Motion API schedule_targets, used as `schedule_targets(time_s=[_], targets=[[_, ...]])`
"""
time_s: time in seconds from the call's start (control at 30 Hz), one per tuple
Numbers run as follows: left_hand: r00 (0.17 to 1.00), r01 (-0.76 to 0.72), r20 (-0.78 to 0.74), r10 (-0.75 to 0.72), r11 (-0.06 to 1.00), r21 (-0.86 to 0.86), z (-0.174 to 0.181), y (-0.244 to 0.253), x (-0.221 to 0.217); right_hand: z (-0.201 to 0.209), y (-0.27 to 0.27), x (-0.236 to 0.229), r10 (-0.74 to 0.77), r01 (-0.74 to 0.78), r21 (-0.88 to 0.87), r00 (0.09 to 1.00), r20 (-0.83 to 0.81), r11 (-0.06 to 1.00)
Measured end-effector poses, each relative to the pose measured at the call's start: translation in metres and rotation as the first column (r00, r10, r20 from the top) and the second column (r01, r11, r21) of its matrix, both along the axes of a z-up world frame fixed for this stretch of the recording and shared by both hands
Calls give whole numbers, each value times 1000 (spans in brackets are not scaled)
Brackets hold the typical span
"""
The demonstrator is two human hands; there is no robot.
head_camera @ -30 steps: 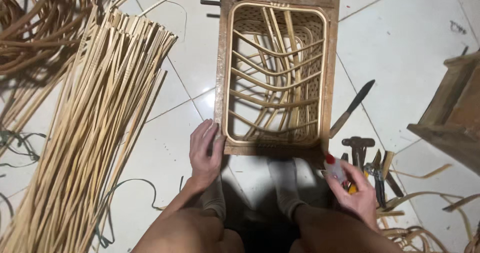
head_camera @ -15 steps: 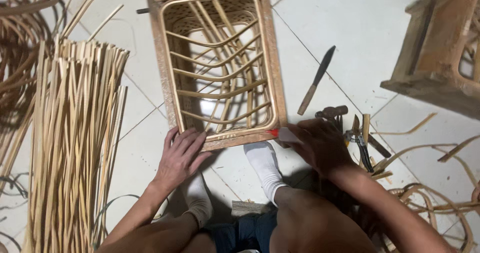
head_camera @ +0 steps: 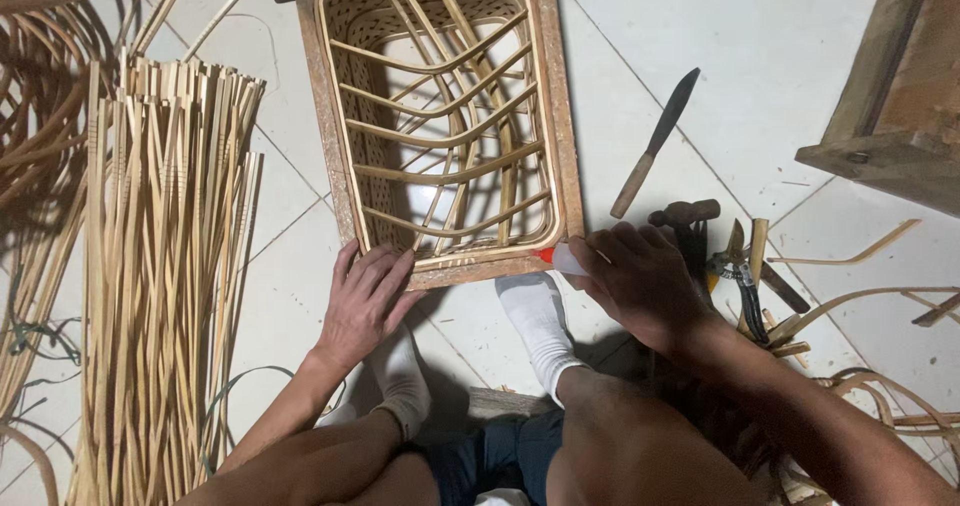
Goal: The person assembles a rectangular basket frame by inserting thin wooden strips into a wooden mold, tapping them with a hammer, and applying glue to the joints. The person repeatedly adjusts the strips and secures them in place.
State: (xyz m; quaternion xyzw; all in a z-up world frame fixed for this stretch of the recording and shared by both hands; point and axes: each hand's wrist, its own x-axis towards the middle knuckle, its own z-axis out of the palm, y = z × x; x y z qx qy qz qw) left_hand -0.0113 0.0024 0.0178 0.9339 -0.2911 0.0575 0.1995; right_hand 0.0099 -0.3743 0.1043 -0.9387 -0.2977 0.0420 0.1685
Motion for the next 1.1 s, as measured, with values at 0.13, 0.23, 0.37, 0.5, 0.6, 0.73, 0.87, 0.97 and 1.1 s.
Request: schedule_targets(time_s=[0.13, 0.23, 0.37, 0.5, 0.6, 0.73, 0.87, 0.97, 1.1], targets=[[1000, -8, -19, 7, 1000, -23, -2, 3, -2, 0, 1, 0, -37, 38, -24, 998, 56, 999], [999, -47, -15, 46, 994, -100, -5, 7, -5, 5, 5, 1, -70, 70, 5, 998, 7, 998], [956, -292, -87, 279, 914, -280, -7, 12, -12, 2, 17, 4, -13, 11, 72, 1000, 22, 997], [678, -687, -692, 248, 550, -475, -13, 11, -11, -6, 29, 9, 43, -47, 80, 998, 51, 996], [476, -835, -873, 104, 367, -411, -14, 10, -9, -9, 29, 13, 86, -87, 27, 996, 19, 996], [447, -838, -883, 141, 411, -359, -12, 14, -6, -6, 29, 17, 93, -93, 16, 995, 26, 995], [401, -866, -913, 71, 354, -353, -17, 19, -3, 0, 34, 25, 78, -82, 75, 996, 53, 994], [386, -871, -921, 55, 349, -345, -19, 24, -3, -3, 45, 28, 117, -117, 76, 993, 6, 990], [349, -888, -937, 28, 329, -321, -20, 24, -3, -12, 57, 28, 143, -135, 124, 988, -53, 983]])
